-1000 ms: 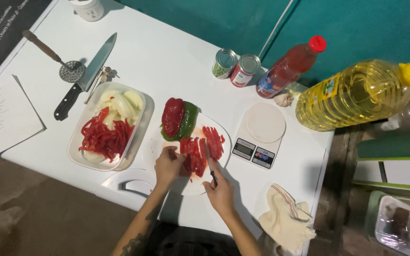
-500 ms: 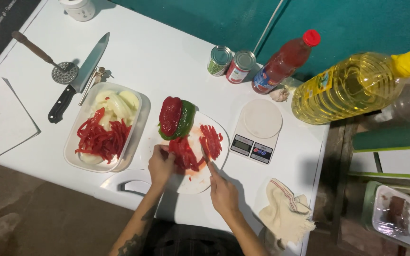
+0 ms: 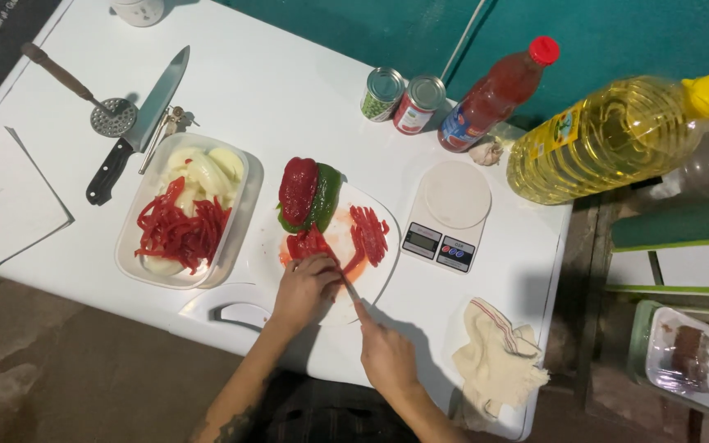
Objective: Slicing red and green bell peppers into thin strips.
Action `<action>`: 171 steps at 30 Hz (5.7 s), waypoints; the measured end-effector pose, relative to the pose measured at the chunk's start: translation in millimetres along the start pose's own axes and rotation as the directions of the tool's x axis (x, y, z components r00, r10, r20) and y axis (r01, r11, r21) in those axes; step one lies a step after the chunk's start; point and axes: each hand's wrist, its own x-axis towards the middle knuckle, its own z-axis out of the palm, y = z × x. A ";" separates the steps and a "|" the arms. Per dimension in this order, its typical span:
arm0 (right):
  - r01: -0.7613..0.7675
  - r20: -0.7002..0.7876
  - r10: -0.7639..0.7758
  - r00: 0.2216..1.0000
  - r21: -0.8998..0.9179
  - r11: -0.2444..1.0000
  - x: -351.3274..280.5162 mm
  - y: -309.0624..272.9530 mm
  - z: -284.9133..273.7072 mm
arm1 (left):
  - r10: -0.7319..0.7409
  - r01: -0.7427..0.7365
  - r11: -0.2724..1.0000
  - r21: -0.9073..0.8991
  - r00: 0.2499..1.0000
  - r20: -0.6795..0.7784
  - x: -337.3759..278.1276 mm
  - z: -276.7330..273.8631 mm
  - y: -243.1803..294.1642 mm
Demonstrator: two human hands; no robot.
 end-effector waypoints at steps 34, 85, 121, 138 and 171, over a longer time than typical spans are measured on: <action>-0.011 -0.093 0.013 0.996 0.023 1.000 2.3 -0.8 -15.0 | -0.282 0.290 0.954 0.080 0.954 -0.098 -4.4 11.1 4.2; 0.118 -0.221 -0.130 0.967 -0.066 0.991 72.4 3.4 35.4 | -0.233 0.232 0.972 0.030 0.946 0.228 41.5 13.8 -3.8; 0.059 -0.165 -0.056 0.985 0.012 0.998 63.4 -25.2 20.3 | -0.225 0.233 0.972 0.002 0.937 0.268 29.6 4.4 -18.6; 0.082 -0.100 -0.107 0.989 -0.226 0.971 -4.2 -2.8 50.0 | -0.249 0.252 0.968 0.011 0.948 0.200 31.4 9.1 -12.9; 0.032 -0.124 -0.035 0.992 -0.026 0.999 51.6 -38.8 15.8 | -0.185 0.180 0.982 0.050 0.973 0.137 18.2 -6.5 -15.3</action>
